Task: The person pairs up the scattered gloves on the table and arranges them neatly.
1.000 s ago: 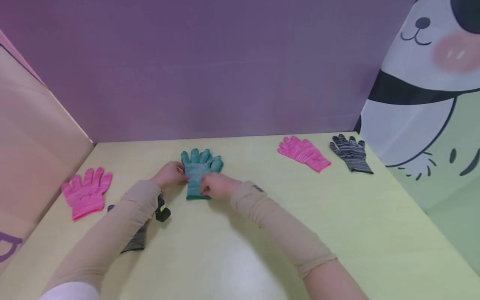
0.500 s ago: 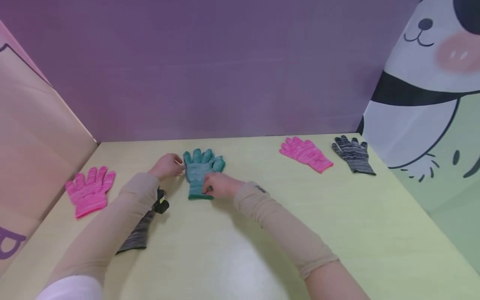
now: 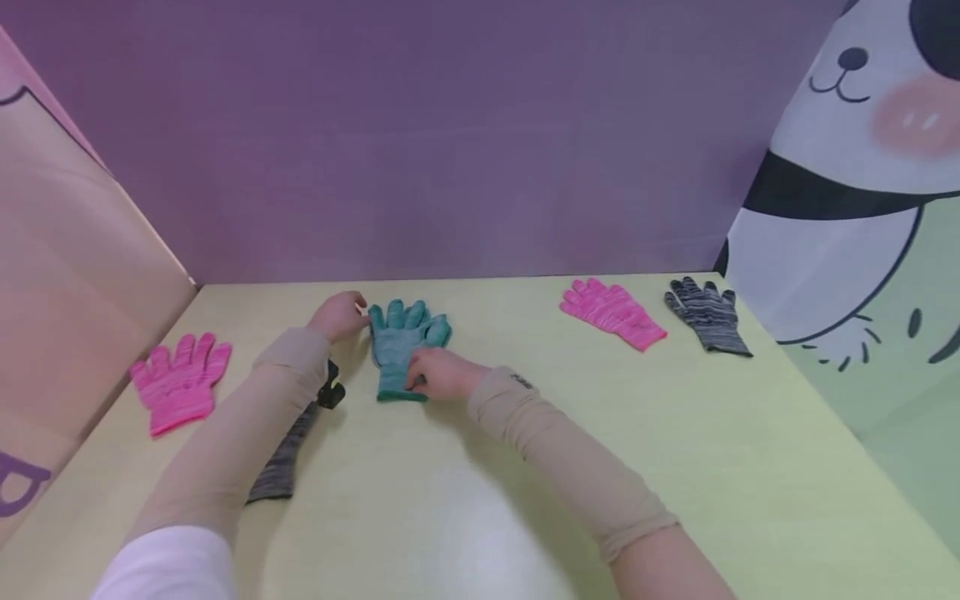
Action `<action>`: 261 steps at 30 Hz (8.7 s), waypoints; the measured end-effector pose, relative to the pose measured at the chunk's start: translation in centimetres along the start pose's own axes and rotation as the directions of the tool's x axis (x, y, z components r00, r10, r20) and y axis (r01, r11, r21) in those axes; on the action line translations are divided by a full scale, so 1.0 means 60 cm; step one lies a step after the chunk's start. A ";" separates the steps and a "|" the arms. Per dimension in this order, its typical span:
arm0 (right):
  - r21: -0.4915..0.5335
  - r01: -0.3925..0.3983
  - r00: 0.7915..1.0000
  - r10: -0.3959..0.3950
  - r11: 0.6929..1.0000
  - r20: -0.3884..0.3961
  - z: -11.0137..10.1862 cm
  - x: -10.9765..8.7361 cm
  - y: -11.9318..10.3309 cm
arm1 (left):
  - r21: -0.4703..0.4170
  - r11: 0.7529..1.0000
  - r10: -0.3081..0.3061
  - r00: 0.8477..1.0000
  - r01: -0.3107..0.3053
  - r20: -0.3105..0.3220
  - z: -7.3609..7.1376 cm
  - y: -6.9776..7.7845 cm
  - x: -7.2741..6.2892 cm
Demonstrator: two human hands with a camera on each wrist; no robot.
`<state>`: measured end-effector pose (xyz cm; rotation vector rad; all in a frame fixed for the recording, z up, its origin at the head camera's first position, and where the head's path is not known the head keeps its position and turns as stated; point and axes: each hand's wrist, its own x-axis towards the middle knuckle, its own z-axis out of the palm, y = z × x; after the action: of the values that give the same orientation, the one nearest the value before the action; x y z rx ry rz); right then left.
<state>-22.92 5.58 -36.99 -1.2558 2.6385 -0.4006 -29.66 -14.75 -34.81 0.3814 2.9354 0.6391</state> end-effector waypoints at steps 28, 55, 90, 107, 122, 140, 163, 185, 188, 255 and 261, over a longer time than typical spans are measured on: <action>0.024 -0.012 1.000 0.012 1.000 -0.017 0.000 0.000 0.005 | 0.000 0.997 -0.074 0.997 0.074 -0.024 0.011 0.003 0.046; 0.037 -0.021 1.000 0.021 0.999 -0.018 -0.001 0.001 0.004 | 0.119 0.992 -0.052 0.995 0.041 0.087 0.003 -0.005 0.062; 0.044 -0.024 0.999 0.026 0.999 -0.037 -0.001 -0.007 -0.004 | 0.075 0.997 -0.023 0.978 0.007 0.210 -0.007 -0.013 0.069; 0.037 -0.056 0.998 0.057 0.998 -0.018 -0.002 -0.005 -0.007 | 0.104 0.994 0.028 0.997 -0.034 0.067 0.000 -0.024 0.082; -0.026 0.027 0.999 -0.027 0.999 -0.035 -0.001 -0.009 -0.013 | 0.177 0.984 0.009 0.998 -0.020 0.065 0.000 -0.025 0.075; 0.026 0.052 0.998 -0.051 0.998 -0.042 -0.016 -0.015 -0.016 | 0.180 0.983 -0.061 0.989 0.036 0.135 -0.009 -0.006 0.063; 0.013 0.032 0.999 -0.032 0.999 -0.030 -0.013 -0.020 -0.023 | 0.090 0.986 0.128 0.987 -0.137 0.102 0.004 0.020 0.083; 0.006 0.056 0.995 -0.056 0.998 -0.079 -0.011 -0.005 -0.002 | 0.069 0.988 0.128 0.978 -0.140 0.163 0.001 0.015 0.112; 0.012 0.068 0.995 -0.067 0.998 -0.072 -0.008 -0.004 -0.001 | 0.050 0.989 0.129 0.980 -0.138 0.153 0.000 0.015 0.110; -0.021 0.044 0.998 -0.045 0.999 -0.036 -0.001 0.003 0.004 | 0.140 0.988 0.019 0.953 -0.064 0.303 0.058 -0.042 0.207; -0.013 0.018 0.999 -0.018 1.000 -0.035 -0.002 0.003 0.004 | 0.070 0.987 0.122 0.952 -0.147 0.282 0.076 -0.082 0.229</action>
<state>-23.24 5.62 -36.98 -1.2884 2.6644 -0.4134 -43.21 -13.62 -41.80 0.6310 2.6924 0.4280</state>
